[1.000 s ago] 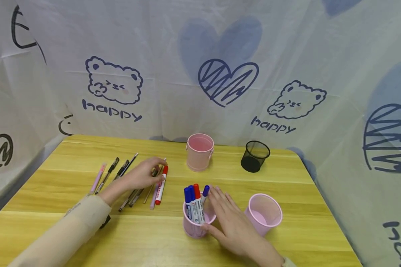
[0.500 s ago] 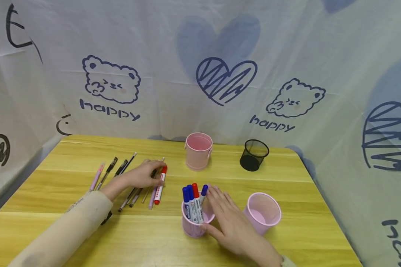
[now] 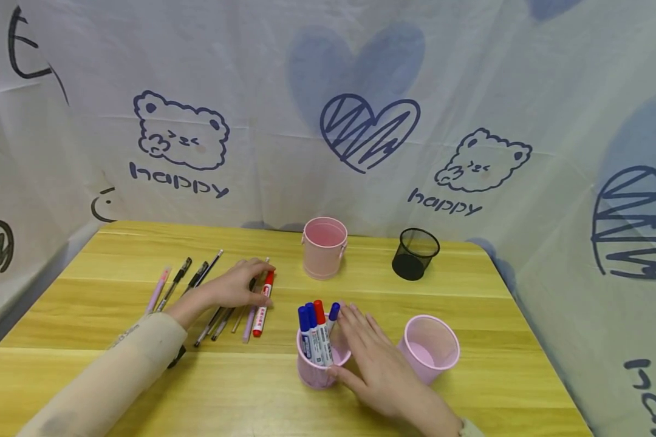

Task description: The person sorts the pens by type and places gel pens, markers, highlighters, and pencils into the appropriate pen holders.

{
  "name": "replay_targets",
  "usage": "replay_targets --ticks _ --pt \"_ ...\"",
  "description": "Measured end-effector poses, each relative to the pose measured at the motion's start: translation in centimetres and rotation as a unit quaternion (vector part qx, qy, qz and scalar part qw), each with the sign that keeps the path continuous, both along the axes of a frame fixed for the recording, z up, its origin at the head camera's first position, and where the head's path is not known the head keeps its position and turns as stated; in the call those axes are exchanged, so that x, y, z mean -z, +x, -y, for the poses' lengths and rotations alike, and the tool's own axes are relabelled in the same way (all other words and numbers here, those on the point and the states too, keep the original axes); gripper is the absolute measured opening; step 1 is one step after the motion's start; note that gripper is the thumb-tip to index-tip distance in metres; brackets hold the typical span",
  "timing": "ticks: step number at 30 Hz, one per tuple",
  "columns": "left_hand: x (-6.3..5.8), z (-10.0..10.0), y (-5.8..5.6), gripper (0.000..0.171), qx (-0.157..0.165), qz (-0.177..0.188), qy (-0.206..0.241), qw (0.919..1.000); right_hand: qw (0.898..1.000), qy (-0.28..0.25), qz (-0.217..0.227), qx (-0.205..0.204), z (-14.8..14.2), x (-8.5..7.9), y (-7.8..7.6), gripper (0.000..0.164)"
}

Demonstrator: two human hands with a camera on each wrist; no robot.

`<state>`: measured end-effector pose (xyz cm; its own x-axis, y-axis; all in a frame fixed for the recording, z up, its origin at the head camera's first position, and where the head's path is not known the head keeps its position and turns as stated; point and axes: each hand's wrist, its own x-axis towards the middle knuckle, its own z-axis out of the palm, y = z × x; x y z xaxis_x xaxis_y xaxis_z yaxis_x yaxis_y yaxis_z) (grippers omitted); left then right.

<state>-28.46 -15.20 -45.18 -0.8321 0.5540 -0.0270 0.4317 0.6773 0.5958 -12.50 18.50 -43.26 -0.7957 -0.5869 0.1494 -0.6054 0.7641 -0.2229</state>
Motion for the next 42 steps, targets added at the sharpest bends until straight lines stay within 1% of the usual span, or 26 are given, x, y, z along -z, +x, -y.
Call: replay_targets --ticks 4,11,21,24,29,35,39,42 --pt "-0.2 0.0 0.2 0.083 -0.004 0.009 0.018 0.9998 1.000 -0.001 0.000 0.002 0.0 0.0 0.0 0.086" --pt "-0.6 -0.3 0.5 0.084 0.000 0.008 0.048 0.9988 1.000 -0.003 -0.001 0.001 0.0 0.0 0.0 0.086" --pt "-0.9 -0.6 0.9 0.083 -0.015 0.019 0.072 0.9971 1.000 -0.007 -0.003 0.003 0.0 0.2 -0.1 0.086" --pt "-0.9 -0.6 1.1 0.082 -0.015 0.018 0.087 0.9959 1.000 -0.008 -0.004 -0.001 0.0 0.2 -0.1 0.086" --pt "-1.2 -0.7 1.4 0.079 -0.022 0.028 0.120 0.9922 1.000 -0.010 -0.007 -0.002 0.0 0.2 -0.1 0.087" --pt "-0.9 -0.7 1.6 0.075 -0.025 0.038 0.151 0.9874 1.000 -0.011 -0.001 0.001 0.0 0.2 -0.1 0.087" --pt "-0.9 -0.6 1.8 0.075 -0.030 0.046 0.182 0.9818 1.000 -0.010 0.003 0.004 0.0 0.2 0.0 0.087" --pt "-1.2 -0.7 2.1 0.078 -0.036 0.050 0.202 0.9775 1.000 -0.010 0.002 0.004 0.0 0.2 0.0 0.087"
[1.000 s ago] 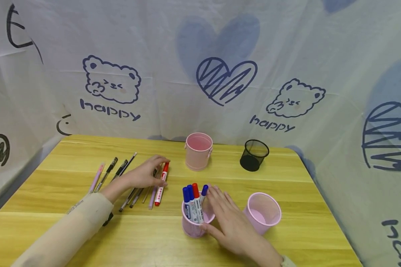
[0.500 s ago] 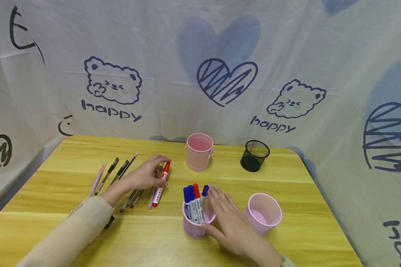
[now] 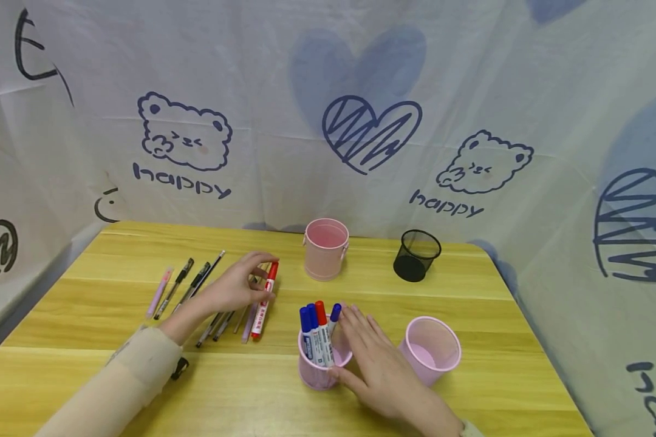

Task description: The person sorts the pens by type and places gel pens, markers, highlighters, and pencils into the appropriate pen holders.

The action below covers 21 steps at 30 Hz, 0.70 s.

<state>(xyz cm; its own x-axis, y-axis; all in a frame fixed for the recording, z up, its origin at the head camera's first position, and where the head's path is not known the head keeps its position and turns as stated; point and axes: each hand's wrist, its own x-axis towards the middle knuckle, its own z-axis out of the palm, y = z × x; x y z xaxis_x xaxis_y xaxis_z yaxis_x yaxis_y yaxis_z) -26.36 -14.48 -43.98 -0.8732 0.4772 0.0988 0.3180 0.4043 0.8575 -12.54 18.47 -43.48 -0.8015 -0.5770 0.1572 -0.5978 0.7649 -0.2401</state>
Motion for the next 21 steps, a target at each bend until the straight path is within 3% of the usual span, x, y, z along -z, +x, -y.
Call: replay_targets --ticks 9,21 --pt "-1.2 -0.6 1.3 0.080 -0.015 0.019 0.045 0.9987 1.000 0.000 -0.002 -0.001 0.0 -0.1 0.0 0.087" --pt "-2.5 -1.2 3.2 0.079 -0.024 -0.028 0.104 0.9939 1.000 0.002 -0.002 0.000 0.1 -0.1 0.0 0.087"
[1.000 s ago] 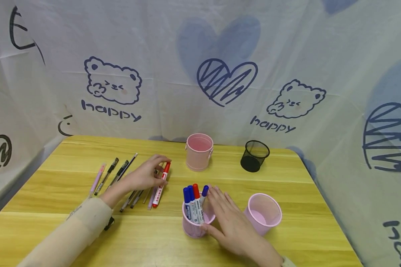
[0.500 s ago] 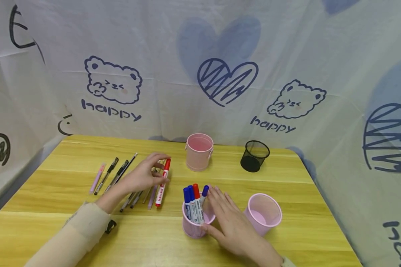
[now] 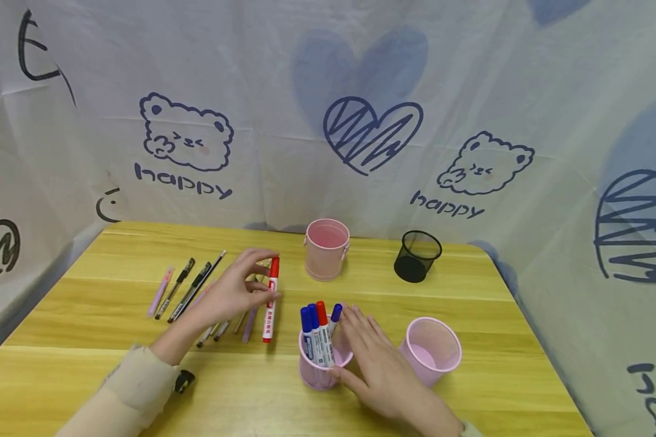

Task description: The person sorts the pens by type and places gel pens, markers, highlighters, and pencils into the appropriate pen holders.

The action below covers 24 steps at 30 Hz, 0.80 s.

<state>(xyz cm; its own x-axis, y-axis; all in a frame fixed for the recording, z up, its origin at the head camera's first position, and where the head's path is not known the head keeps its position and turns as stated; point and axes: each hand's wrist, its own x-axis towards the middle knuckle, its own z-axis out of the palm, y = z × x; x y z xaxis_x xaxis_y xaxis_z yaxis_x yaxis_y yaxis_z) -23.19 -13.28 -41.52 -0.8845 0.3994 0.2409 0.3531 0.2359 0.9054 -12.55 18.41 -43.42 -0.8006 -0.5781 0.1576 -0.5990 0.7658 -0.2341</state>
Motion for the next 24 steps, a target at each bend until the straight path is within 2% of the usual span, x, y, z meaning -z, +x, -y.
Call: replay_targets --ticks 9,16,24 --pt "-1.4 -0.3 1.6 0.079 0.004 -0.039 0.067 0.9970 1.000 0.001 0.000 0.001 0.0 0.0 0.0 0.087" --pt "-2.3 -0.8 3.0 0.077 -0.002 -0.043 0.103 0.9938 1.000 -0.001 -0.005 -0.001 0.0 0.1 0.0 0.087" --pt "-3.3 -1.9 4.5 0.073 -0.004 -0.092 0.164 0.9821 1.000 -0.009 -0.004 -0.002 0.0 0.1 0.0 0.087"
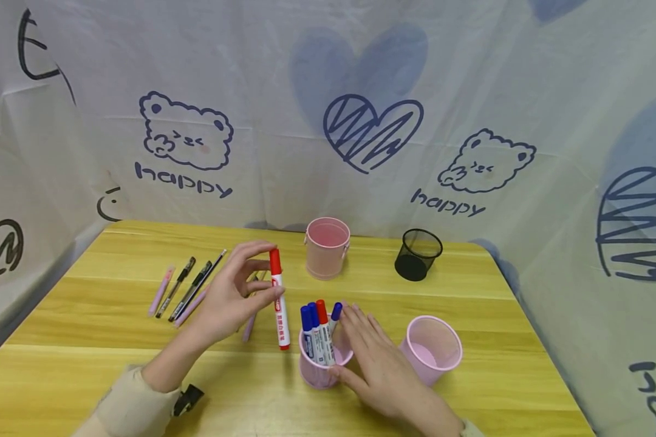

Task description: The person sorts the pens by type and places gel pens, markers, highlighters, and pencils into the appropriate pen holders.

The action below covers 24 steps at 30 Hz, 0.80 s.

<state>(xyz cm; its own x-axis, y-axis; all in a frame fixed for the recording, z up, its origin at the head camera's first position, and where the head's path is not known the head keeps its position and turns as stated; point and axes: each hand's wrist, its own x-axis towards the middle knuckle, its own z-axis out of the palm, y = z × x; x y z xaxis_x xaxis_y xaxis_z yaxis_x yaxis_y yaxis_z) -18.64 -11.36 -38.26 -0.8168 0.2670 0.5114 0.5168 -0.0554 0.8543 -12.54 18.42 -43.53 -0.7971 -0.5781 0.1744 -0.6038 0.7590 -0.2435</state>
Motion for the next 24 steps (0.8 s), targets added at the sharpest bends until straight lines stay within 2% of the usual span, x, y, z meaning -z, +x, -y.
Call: replay_targets --ticks 8,14,24 --pt "0.0 -1.4 0.9 0.067 0.000 -0.054 0.060 0.9968 1.000 0.001 -0.003 -0.002 0.0 0.0 -0.1 0.087" --pt "0.5 -2.5 1.4 0.062 -0.024 -0.083 0.042 0.9954 1.000 0.002 -0.001 -0.003 0.0 0.0 -0.1 0.087" --pt "1.3 -3.5 1.9 0.057 -0.034 -0.111 0.009 0.9932 1.000 0.004 0.007 0.000 0.0 -0.1 0.0 0.087"
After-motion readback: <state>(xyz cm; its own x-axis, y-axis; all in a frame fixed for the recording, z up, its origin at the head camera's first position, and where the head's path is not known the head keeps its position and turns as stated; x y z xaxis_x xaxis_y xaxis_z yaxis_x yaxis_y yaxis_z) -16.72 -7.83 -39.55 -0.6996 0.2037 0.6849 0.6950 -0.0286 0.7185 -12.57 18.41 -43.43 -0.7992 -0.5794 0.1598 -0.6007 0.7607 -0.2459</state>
